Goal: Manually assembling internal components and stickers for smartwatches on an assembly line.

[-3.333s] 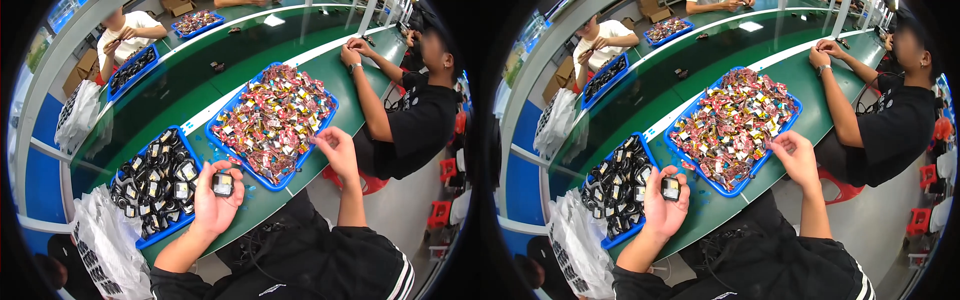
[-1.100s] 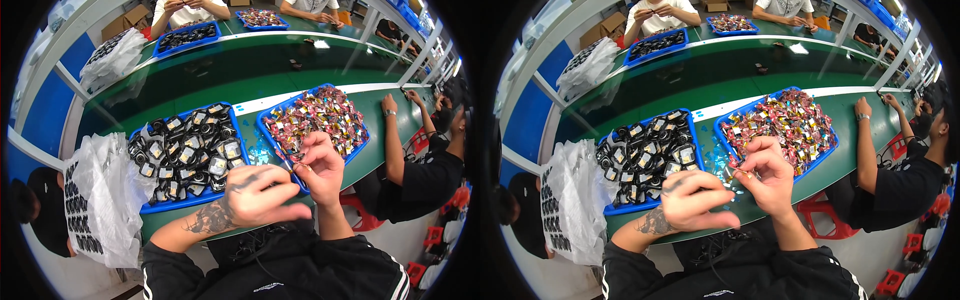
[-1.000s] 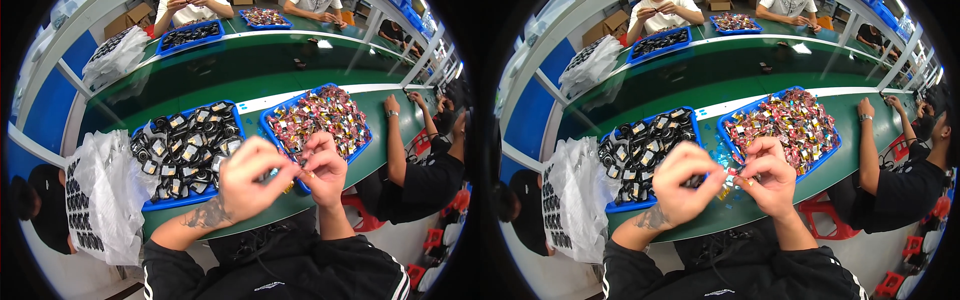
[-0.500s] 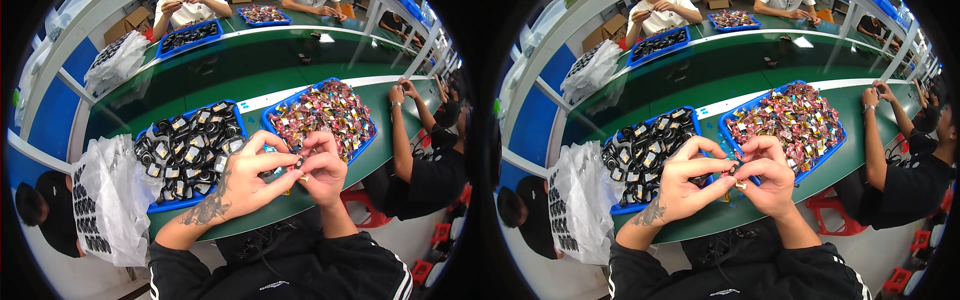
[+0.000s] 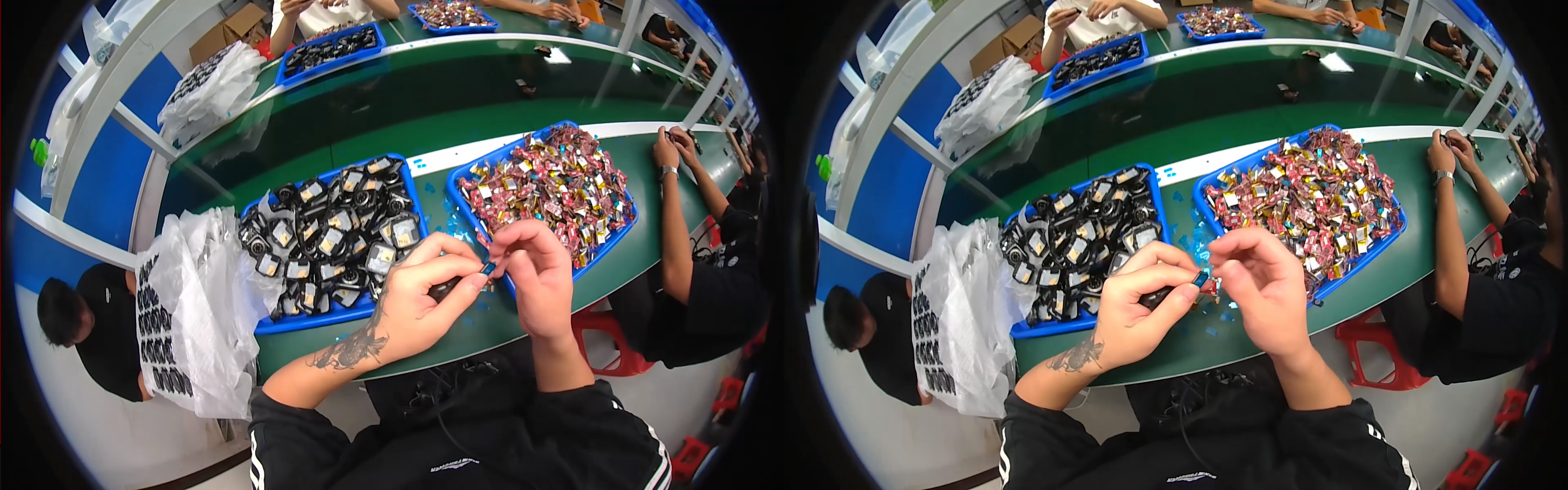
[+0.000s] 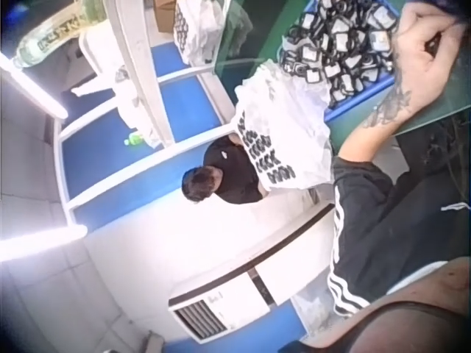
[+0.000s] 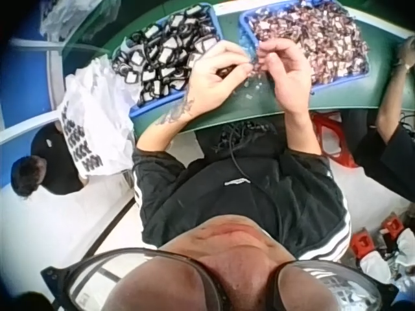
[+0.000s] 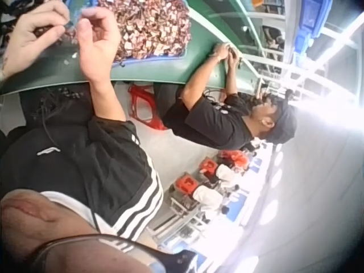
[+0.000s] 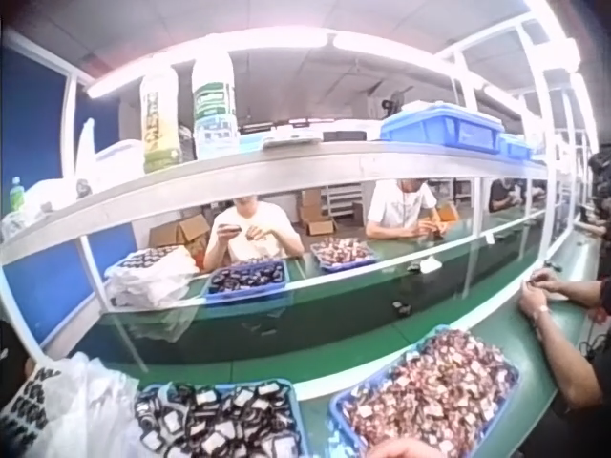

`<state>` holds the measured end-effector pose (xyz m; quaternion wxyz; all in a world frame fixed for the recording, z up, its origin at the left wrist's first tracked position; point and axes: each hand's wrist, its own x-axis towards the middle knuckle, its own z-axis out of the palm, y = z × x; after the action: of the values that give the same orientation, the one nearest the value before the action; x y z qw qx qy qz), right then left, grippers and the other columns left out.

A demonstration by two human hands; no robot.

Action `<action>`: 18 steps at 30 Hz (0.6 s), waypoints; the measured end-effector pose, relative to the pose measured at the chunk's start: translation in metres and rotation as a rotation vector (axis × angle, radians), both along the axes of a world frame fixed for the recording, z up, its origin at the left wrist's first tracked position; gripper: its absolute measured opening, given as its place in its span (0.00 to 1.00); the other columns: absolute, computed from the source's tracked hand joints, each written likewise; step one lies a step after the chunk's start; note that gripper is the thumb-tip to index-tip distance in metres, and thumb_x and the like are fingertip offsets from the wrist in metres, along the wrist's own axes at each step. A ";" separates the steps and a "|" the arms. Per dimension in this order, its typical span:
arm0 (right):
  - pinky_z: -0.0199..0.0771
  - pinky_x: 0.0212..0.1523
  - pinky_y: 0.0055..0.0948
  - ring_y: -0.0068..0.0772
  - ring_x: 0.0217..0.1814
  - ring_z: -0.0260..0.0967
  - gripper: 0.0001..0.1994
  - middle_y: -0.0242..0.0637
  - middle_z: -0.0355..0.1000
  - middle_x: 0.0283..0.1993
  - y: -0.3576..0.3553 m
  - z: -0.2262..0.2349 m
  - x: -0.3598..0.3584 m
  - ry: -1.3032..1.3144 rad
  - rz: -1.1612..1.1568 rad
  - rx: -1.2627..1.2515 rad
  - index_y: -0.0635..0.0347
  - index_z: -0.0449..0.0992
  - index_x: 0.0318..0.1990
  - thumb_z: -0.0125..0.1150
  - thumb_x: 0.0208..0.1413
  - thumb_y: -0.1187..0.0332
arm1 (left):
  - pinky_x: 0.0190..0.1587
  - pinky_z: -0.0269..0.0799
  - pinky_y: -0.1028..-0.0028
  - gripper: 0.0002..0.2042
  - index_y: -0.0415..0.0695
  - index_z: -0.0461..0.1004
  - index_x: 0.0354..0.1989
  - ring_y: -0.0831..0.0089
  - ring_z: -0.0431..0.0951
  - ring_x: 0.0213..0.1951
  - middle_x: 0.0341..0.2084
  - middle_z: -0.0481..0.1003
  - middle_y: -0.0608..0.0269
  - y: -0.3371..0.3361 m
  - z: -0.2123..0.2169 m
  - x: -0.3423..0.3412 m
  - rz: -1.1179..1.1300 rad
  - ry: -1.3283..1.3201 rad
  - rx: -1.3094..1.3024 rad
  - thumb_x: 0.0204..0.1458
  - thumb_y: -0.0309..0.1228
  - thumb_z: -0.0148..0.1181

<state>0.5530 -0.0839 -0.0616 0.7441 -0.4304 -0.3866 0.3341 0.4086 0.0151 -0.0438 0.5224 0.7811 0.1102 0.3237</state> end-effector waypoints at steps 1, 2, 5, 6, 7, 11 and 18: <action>0.69 0.40 0.20 0.18 0.41 0.68 0.06 0.34 0.70 0.40 0.000 0.003 0.001 0.006 0.009 -0.015 0.65 0.72 0.42 0.56 0.58 0.76 | 0.34 0.71 0.76 0.04 0.36 0.78 0.34 0.72 0.76 0.34 0.36 0.73 0.59 -0.001 -0.002 0.000 0.025 -0.006 0.051 0.52 0.24 0.62; 0.70 0.39 0.20 0.18 0.38 0.68 0.04 0.33 0.70 0.38 0.001 0.006 0.002 -0.085 0.035 -0.031 0.65 0.72 0.39 0.57 0.57 0.77 | 0.34 0.71 0.76 0.04 0.36 0.78 0.34 0.72 0.76 0.34 0.36 0.73 0.59 -0.001 -0.003 -0.001 0.033 -0.004 0.040 0.52 0.24 0.62; 0.70 0.35 0.19 0.19 0.34 0.68 0.03 0.33 0.70 0.35 0.000 0.001 0.003 -0.202 0.075 -0.091 0.65 0.72 0.35 0.60 0.55 0.78 | 0.32 0.71 0.76 0.05 0.36 0.77 0.33 0.73 0.76 0.32 0.34 0.74 0.59 -0.004 -0.007 -0.006 0.060 0.018 0.088 0.50 0.25 0.64; 0.69 0.33 0.19 0.19 0.33 0.68 0.03 0.33 0.70 0.34 0.000 -0.002 0.002 -0.230 0.079 -0.125 0.65 0.72 0.33 0.61 0.54 0.78 | 0.32 0.71 0.76 0.05 0.36 0.77 0.33 0.73 0.76 0.32 0.34 0.74 0.59 -0.004 -0.009 -0.009 0.072 0.021 0.075 0.50 0.25 0.64; 0.69 0.33 0.19 0.19 0.33 0.68 0.03 0.33 0.70 0.34 0.000 -0.002 0.001 -0.228 0.093 -0.136 0.65 0.72 0.33 0.61 0.54 0.78 | 0.36 0.70 0.75 0.05 0.36 0.77 0.33 0.72 0.76 0.34 0.34 0.74 0.59 -0.004 -0.010 -0.011 0.029 0.086 0.012 0.50 0.23 0.64; 0.70 0.31 0.25 0.28 0.31 0.69 0.06 0.37 0.69 0.31 0.005 -0.001 -0.006 -0.670 -0.131 -0.121 0.64 0.72 0.31 0.64 0.48 0.81 | 0.36 0.70 0.76 0.04 0.34 0.77 0.33 0.74 0.75 0.33 0.31 0.76 0.58 -0.006 -0.021 -0.013 0.035 0.115 -0.125 0.49 0.21 0.63; 0.69 0.26 0.33 0.38 0.29 0.69 0.09 0.39 0.69 0.28 0.013 -0.011 -0.005 -1.043 -0.301 0.061 0.63 0.72 0.27 0.68 0.40 0.79 | 0.34 0.69 0.78 0.04 0.33 0.78 0.33 0.78 0.74 0.32 0.30 0.76 0.59 -0.005 -0.032 -0.014 0.103 0.143 -0.213 0.50 0.21 0.62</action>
<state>0.5476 -0.0708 -0.0726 0.5053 -0.5679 -0.6481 -0.0452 0.3948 0.0099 -0.0755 0.5759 0.7355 0.2211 0.2800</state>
